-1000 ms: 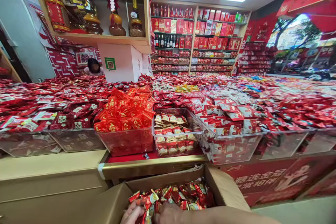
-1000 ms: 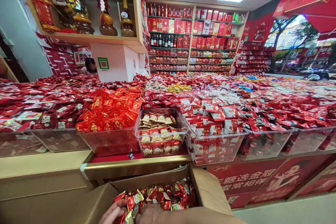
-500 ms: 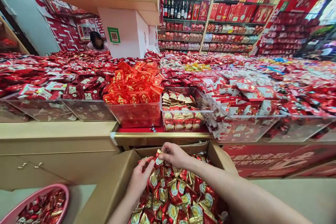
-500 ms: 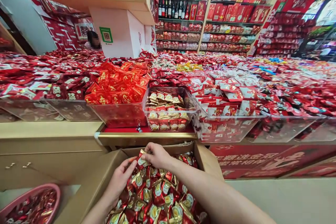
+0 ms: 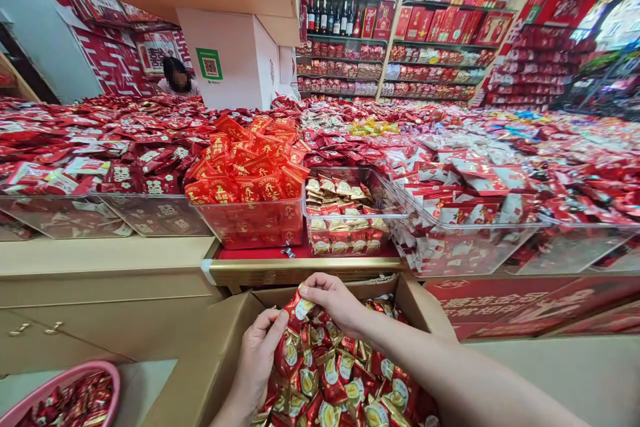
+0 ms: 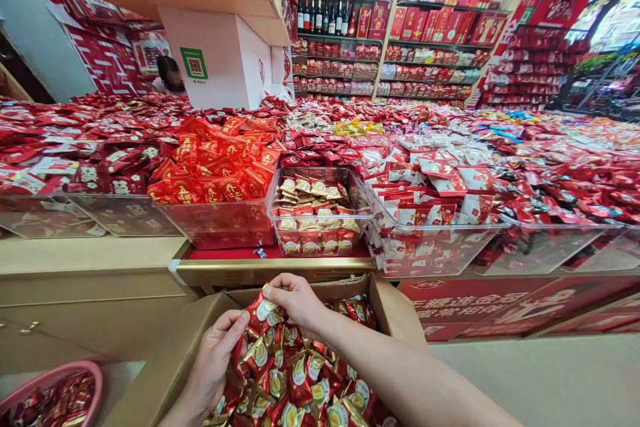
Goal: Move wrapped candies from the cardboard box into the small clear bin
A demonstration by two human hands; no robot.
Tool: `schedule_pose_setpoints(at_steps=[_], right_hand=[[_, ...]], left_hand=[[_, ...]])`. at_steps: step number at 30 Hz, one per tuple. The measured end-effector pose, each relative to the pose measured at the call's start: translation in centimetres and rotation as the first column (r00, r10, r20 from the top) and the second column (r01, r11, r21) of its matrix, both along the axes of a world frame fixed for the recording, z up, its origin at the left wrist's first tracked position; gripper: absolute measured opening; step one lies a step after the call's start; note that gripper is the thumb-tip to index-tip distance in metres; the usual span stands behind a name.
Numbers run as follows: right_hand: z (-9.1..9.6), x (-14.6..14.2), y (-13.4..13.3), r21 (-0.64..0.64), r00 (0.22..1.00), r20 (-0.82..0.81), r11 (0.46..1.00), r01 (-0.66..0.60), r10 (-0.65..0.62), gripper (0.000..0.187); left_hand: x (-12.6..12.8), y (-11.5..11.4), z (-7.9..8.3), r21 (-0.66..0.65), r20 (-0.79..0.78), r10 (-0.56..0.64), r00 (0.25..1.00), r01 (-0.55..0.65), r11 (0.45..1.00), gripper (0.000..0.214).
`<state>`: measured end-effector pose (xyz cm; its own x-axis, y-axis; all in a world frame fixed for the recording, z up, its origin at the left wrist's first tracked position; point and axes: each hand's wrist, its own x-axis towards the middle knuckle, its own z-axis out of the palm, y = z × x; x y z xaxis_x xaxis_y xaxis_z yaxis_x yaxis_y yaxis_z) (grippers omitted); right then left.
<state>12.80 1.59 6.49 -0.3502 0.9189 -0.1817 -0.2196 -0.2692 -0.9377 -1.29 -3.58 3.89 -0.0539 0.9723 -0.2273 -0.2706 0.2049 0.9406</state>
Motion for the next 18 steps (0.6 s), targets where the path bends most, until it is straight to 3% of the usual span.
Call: schedule_pose_setpoints(at_steps=[2, 4, 7, 9, 11, 14, 16, 18], right_hand=[[0.0, 0.0, 0.1, 0.023, 1.0, 0.004, 0.999, 0.028, -0.028, 0.032], [0.0, 0.2, 0.3, 0.084, 0.999, 0.015, 0.996, 0.038, -0.04, 0.03], [0.0, 0.4, 0.3, 0.183, 0.998, 0.057, 0.982, -0.035, 0.025, 0.027], [0.2, 0.6, 0.2, 0.242, 0.994, 0.089, 0.967, -0.078, 0.058, 0.026], [0.5, 0.7, 0.0, 0.236, 0.994, 0.083, 0.968, -0.084, 0.066, 0.028], [0.7, 0.6, -0.2, 0.121, 0.997, -0.015, 0.99, -0.068, 0.071, 0.038], [0.5, 0.4, -0.2, 0.062, 0.995, -0.071, 0.996, -0.062, 0.066, 0.048], [0.2, 0.2, -0.2, 0.049, 0.997, -0.042, 0.997, -0.058, 0.06, 0.05]], left_hand=[[0.1, -0.2, 0.2, -0.066, 0.094, -0.028, 0.995, 0.035, 0.997, 0.023], [-0.1, -0.3, 0.1, -0.176, 0.258, -0.135, 0.957, 0.184, 0.967, 0.032], [-0.5, -0.3, -0.2, -0.243, 0.531, -0.248, 0.81, 0.426, 0.872, 0.036], [-0.6, -0.2, -0.1, -0.22, 0.584, -0.208, 0.785, 0.4, 0.89, 0.027], [-0.7, 0.0, 0.2, -0.194, 0.514, -0.115, 0.85, 0.246, 0.95, 0.018], [-0.6, 0.3, 0.8, -0.073, 0.201, 0.044, 0.979, -0.03, 0.997, 0.028], [-0.5, 0.4, 0.9, 0.037, -0.024, 0.099, 0.995, -0.098, 0.994, 0.036], [-0.4, 0.3, 0.9, 0.133, -0.171, 0.1, 0.98, -0.078, 0.988, 0.039]])
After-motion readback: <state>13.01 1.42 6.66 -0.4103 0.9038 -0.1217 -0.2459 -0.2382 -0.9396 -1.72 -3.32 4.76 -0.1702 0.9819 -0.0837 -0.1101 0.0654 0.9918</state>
